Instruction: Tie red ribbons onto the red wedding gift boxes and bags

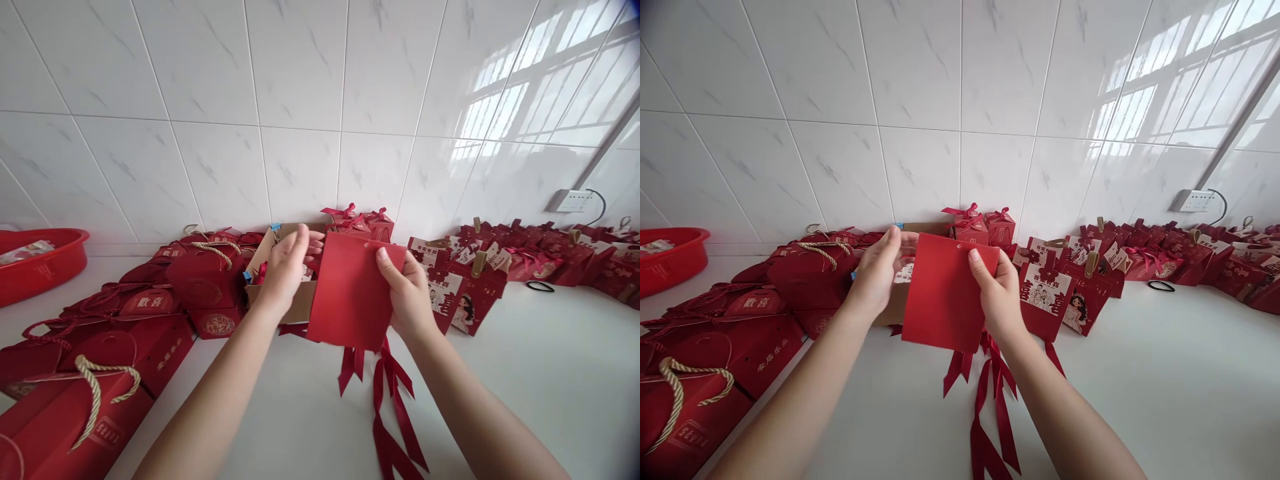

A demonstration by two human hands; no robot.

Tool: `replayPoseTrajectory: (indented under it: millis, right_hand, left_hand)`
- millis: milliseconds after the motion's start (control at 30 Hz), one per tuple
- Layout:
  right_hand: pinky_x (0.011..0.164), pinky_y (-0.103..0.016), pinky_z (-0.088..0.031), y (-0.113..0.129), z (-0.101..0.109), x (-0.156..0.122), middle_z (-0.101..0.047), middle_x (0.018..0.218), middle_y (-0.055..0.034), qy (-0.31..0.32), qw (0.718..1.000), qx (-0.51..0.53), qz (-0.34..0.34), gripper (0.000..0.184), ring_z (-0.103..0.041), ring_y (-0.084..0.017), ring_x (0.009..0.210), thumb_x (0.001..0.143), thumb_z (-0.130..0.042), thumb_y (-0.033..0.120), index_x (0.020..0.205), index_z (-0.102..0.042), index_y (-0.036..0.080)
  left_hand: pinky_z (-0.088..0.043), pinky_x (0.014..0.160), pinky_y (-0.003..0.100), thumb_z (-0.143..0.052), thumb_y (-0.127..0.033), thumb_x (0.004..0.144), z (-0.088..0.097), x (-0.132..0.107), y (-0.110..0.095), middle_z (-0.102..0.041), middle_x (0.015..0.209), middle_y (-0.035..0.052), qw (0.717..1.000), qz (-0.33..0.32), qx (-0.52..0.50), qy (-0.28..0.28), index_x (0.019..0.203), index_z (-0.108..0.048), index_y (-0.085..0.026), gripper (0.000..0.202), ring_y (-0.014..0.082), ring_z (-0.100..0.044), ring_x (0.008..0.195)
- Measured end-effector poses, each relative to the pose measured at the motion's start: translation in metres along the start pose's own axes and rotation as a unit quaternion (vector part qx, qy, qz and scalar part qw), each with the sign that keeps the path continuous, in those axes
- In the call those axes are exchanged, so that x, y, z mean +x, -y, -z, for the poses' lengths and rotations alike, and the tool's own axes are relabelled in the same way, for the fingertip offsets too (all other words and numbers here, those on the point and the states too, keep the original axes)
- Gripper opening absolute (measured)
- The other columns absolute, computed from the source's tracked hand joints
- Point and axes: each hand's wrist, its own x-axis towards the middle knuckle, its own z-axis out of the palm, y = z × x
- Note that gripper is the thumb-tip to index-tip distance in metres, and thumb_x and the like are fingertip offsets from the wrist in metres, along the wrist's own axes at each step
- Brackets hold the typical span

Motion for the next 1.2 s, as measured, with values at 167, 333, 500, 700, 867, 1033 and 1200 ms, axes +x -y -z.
replayPoseTrajectory:
  millis: [167,333,500,700,867,1033,1200]
  right_hand:
    - [0.064,-0.032,-0.058,0.024,0.016,0.008,-0.07,0.094,-0.0021,-0.079,0.993,-0.052,0.072,0.022,-0.069,-0.021,0.083,0.081,-0.069,0.043,0.09,-0.06,0.024]
    - [0.068,-0.033,-0.058,0.035,0.021,0.01,-0.069,0.092,-0.0011,-0.116,0.985,-0.052,0.117,0.021,-0.069,-0.019,0.078,0.08,-0.072,0.041,0.085,-0.062,0.023]
    - [0.065,-0.033,-0.058,0.033,0.017,0.006,-0.069,0.085,-0.0009,-0.114,0.985,-0.054,0.114,0.024,-0.067,-0.018,0.071,0.076,-0.075,0.042,0.083,-0.064,0.023]
    - [0.063,-0.034,-0.057,0.033,0.014,0.002,-0.069,0.084,-0.0011,-0.1,0.987,-0.048,0.112,0.022,-0.066,-0.018,0.069,0.077,-0.075,0.042,0.083,-0.065,0.023]
    - [0.064,-0.034,-0.057,0.033,0.015,0.001,-0.067,0.083,-0.001,-0.103,0.987,-0.049,0.112,0.024,-0.066,-0.02,0.072,0.075,-0.077,0.041,0.079,-0.063,0.022]
    - [0.058,-0.031,-0.055,0.031,0.014,0.001,-0.066,0.083,-0.002,-0.094,0.988,-0.054,0.11,0.023,-0.065,-0.019,0.071,0.076,-0.076,0.041,0.08,-0.062,0.023]
    - [0.057,-0.03,-0.054,0.031,0.014,0.0,-0.065,0.08,-0.0008,-0.093,0.987,-0.056,0.115,0.023,-0.063,-0.018,0.069,0.076,-0.076,0.04,0.078,-0.061,0.023]
  left_hand:
    - [-0.039,0.094,0.049,-0.055,-0.046,0.08,0.028,0.026,0.039,-0.07,0.095,0.0124,0.95,0.091,0.296,-0.049,0.094,-0.058,-0.02,0.03,0.0326,-0.063,0.1]
    - [-0.028,0.096,0.057,-0.058,-0.051,0.074,0.031,0.03,0.055,-0.071,0.078,0.0136,0.894,0.15,0.416,0.071,0.069,-0.064,-0.021,0.032,0.0398,-0.062,0.097]
    - [-0.025,0.098,0.054,-0.051,-0.06,0.076,0.032,0.031,0.051,-0.073,0.077,0.0102,0.851,0.183,0.462,0.172,0.064,-0.069,-0.023,0.042,0.0373,-0.062,0.099]
    - [-0.028,0.094,0.049,-0.052,-0.058,0.075,0.034,0.029,0.05,-0.073,0.096,0.0118,0.838,0.183,0.481,0.181,0.083,-0.073,-0.024,0.041,0.0382,-0.058,0.106]
    - [-0.029,0.094,0.044,-0.061,-0.045,0.071,0.033,0.028,0.051,-0.073,0.1,0.0051,0.849,0.161,0.475,0.167,0.093,-0.069,-0.028,0.029,0.0302,-0.06,0.102]
    - [-0.029,0.092,0.048,-0.054,-0.052,0.075,0.033,0.026,0.046,-0.072,0.082,0.0096,0.838,0.172,0.479,0.196,0.074,-0.07,-0.023,0.033,0.034,-0.062,0.095]
    - [-0.026,0.094,0.05,-0.049,-0.049,0.079,0.032,0.023,0.039,-0.067,0.069,0.0098,0.838,0.165,0.479,0.203,0.054,-0.062,-0.02,0.041,0.0335,-0.062,0.087]
